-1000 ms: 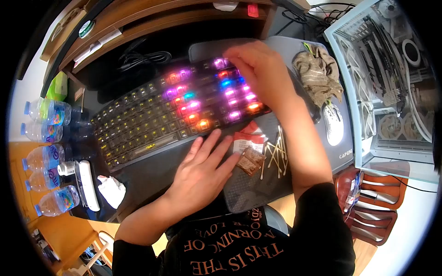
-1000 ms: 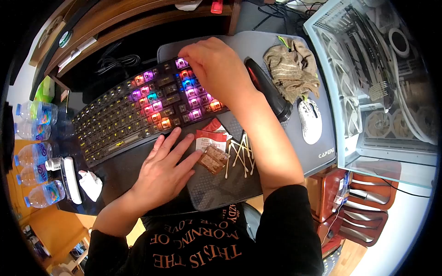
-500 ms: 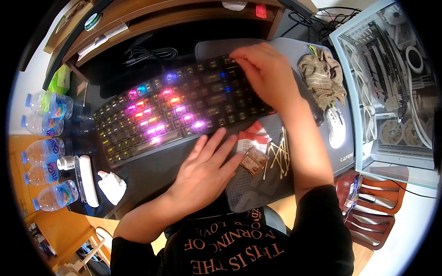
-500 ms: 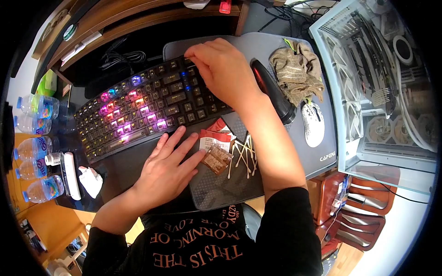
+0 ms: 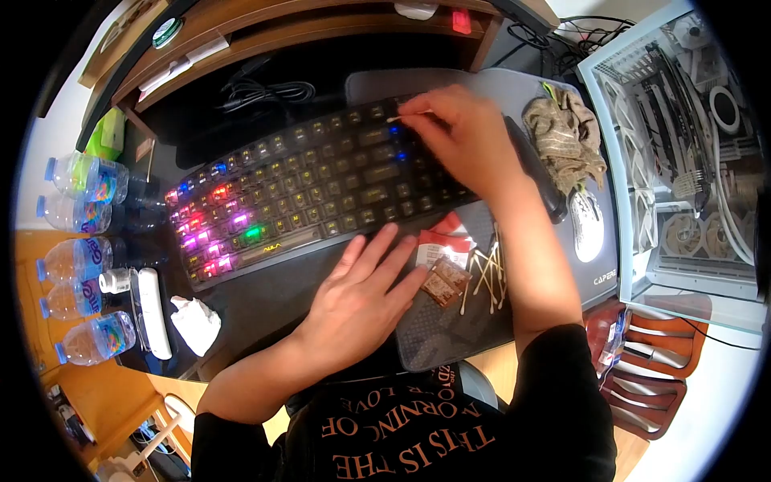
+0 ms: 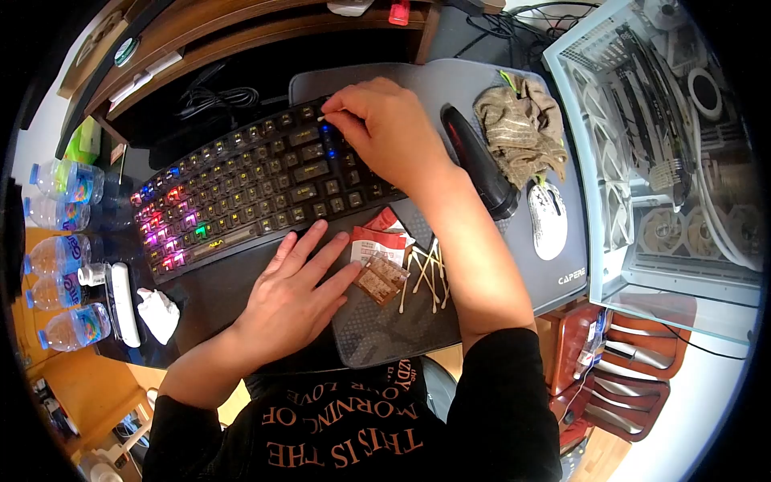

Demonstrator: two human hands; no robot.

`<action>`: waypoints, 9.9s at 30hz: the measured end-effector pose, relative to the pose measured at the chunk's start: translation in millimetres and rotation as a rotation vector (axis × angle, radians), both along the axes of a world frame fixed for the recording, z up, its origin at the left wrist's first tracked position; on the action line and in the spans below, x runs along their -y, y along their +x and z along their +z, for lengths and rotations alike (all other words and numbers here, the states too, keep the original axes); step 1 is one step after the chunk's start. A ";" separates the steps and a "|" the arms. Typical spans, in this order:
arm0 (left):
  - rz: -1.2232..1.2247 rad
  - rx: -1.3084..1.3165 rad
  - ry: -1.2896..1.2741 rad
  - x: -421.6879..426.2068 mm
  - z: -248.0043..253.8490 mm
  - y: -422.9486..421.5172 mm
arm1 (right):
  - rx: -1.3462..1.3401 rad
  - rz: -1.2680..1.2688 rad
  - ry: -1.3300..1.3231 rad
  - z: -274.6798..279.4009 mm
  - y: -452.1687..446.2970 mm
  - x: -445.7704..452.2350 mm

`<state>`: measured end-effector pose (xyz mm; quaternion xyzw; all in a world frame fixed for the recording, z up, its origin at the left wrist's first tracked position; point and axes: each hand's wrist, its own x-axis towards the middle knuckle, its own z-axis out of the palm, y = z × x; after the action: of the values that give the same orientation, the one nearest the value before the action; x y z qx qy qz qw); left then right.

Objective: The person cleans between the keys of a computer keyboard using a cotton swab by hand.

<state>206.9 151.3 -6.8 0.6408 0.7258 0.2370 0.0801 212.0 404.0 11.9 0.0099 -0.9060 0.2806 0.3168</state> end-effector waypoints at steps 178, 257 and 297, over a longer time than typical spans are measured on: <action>-0.024 -0.202 0.148 16.4 -18.6 -6.4 | 0.062 -0.054 -0.475 15.6 -31.8 59.3; -0.043 -0.044 0.062 30.8 -11.8 -16.0 | 0.119 -0.080 0.216 4.3 -47.2 76.5; -0.039 0.003 0.037 29.0 -3.7 -17.1 | 0.198 -0.158 0.112 13.6 -22.2 27.2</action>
<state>189.8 122.3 -10.5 0.6559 0.7085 0.2496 0.0741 189.8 376.7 25.5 -0.0717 -0.9451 0.2033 0.2457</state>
